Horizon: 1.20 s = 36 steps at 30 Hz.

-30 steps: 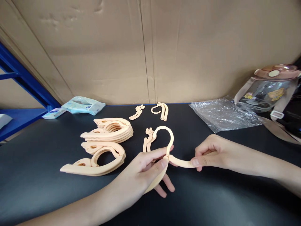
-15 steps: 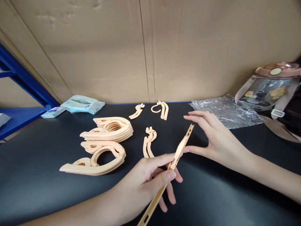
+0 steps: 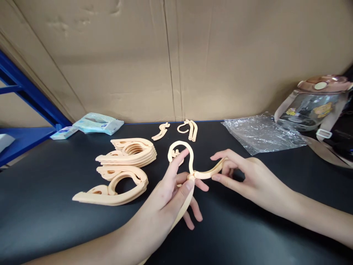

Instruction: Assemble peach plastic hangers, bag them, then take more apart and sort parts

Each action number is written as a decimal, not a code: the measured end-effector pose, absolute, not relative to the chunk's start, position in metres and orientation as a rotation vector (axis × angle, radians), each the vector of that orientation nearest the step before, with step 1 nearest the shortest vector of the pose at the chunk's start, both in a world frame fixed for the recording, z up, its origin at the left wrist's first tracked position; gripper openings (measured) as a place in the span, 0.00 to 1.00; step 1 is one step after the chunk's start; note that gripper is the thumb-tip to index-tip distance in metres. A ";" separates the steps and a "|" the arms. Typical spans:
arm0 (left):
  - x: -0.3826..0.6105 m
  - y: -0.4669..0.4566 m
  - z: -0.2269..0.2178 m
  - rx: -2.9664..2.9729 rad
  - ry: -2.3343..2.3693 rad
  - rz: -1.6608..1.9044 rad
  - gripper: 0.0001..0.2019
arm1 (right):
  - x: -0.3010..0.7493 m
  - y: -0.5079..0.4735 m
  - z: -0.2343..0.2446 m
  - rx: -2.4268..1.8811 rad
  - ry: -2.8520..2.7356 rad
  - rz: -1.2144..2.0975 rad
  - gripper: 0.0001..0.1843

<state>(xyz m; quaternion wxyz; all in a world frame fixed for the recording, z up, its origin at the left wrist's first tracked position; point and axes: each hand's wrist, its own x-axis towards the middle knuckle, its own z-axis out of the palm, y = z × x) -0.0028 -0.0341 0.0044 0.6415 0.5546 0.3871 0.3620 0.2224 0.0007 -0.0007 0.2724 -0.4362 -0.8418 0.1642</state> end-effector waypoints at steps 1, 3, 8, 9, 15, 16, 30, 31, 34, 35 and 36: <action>-0.003 -0.035 0.005 1.258 0.875 0.820 0.31 | 0.222 0.000 0.000 -1.114 -2.278 0.487 0.15; -0.003 -0.036 0.005 1.250 0.864 0.769 0.30 | 0.222 -0.001 0.001 -1.005 -2.313 0.445 0.18; -0.003 -0.041 0.003 1.341 0.848 0.508 0.25 | 0.221 -0.004 0.004 -0.729 -2.472 0.107 0.25; -0.003 -0.042 0.003 1.388 0.855 0.470 0.24 | 0.220 -0.005 0.004 -0.691 -2.503 0.060 0.25; -0.004 -0.045 0.008 1.551 0.911 0.388 0.30 | 0.220 -0.003 0.010 -0.762 -2.488 -0.016 0.14; -0.005 -0.045 0.008 1.602 0.932 0.406 0.32 | 0.222 0.000 0.011 -0.825 -2.459 -0.014 0.14; -0.011 -0.027 0.008 2.983 0.911 0.711 0.13 | 0.241 0.029 0.002 -1.509 -2.409 0.413 0.17; -0.010 -0.027 0.007 2.982 0.923 0.702 0.12 | 0.241 0.029 0.002 -1.501 -2.423 0.392 0.17; -0.010 -0.025 0.003 2.956 0.988 0.667 0.11 | 0.240 0.028 0.004 -1.419 -2.465 0.321 0.16; -0.010 -0.024 0.001 2.940 1.004 0.661 0.11 | 0.240 0.028 0.004 -1.386 -2.479 0.300 0.16; -0.010 -0.022 -0.001 2.922 1.010 0.657 0.11 | 0.240 0.028 0.004 -1.357 -2.493 0.284 0.16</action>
